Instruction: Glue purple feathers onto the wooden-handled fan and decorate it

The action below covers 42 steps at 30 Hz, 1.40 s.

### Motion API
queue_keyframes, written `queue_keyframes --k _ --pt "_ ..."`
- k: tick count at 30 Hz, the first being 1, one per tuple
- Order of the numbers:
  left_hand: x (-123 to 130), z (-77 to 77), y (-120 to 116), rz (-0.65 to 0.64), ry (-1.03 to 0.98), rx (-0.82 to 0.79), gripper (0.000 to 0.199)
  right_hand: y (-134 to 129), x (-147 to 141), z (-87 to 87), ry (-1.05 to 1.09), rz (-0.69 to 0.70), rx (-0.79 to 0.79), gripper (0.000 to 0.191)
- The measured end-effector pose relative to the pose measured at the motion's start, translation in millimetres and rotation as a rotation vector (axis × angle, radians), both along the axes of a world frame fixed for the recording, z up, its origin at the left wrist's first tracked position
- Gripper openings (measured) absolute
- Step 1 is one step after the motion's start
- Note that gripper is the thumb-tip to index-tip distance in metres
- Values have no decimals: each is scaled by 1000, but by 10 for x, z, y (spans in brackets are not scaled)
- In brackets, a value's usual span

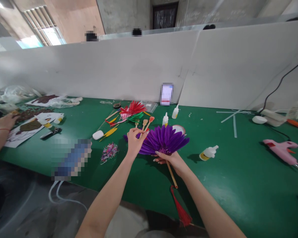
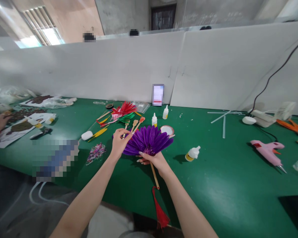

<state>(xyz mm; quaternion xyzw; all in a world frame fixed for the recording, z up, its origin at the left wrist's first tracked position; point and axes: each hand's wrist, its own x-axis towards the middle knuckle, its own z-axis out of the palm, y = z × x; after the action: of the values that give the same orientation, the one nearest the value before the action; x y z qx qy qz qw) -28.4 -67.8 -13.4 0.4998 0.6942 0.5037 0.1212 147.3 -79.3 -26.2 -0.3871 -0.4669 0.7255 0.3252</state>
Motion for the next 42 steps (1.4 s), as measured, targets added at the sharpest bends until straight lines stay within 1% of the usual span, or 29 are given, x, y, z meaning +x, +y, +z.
queue_keyframes --k 7,14,19,26,33,38,42 --pt "-12 39 -3 20 7 59 15 41 9 -48 30 -10 -33 36" --pt "22 80 -41 50 11 27 14 25 17 20 41 -26 -46 33" --pt "6 60 -26 63 30 26 14 23 17 33 37 -35 -43 31" --pt "-12 25 -4 56 103 65 13 31 14 26 33 -49 -33 33" --pt "-18 11 12 58 51 43 14 33 13 11 42 -55 -44 36" --pt "-49 -5 30 33 -25 24 29 45 22 -21 34 -59 -37 36" --pt "-49 -32 39 17 -57 -6 24 50 24 -32 43 -50 -45 34"
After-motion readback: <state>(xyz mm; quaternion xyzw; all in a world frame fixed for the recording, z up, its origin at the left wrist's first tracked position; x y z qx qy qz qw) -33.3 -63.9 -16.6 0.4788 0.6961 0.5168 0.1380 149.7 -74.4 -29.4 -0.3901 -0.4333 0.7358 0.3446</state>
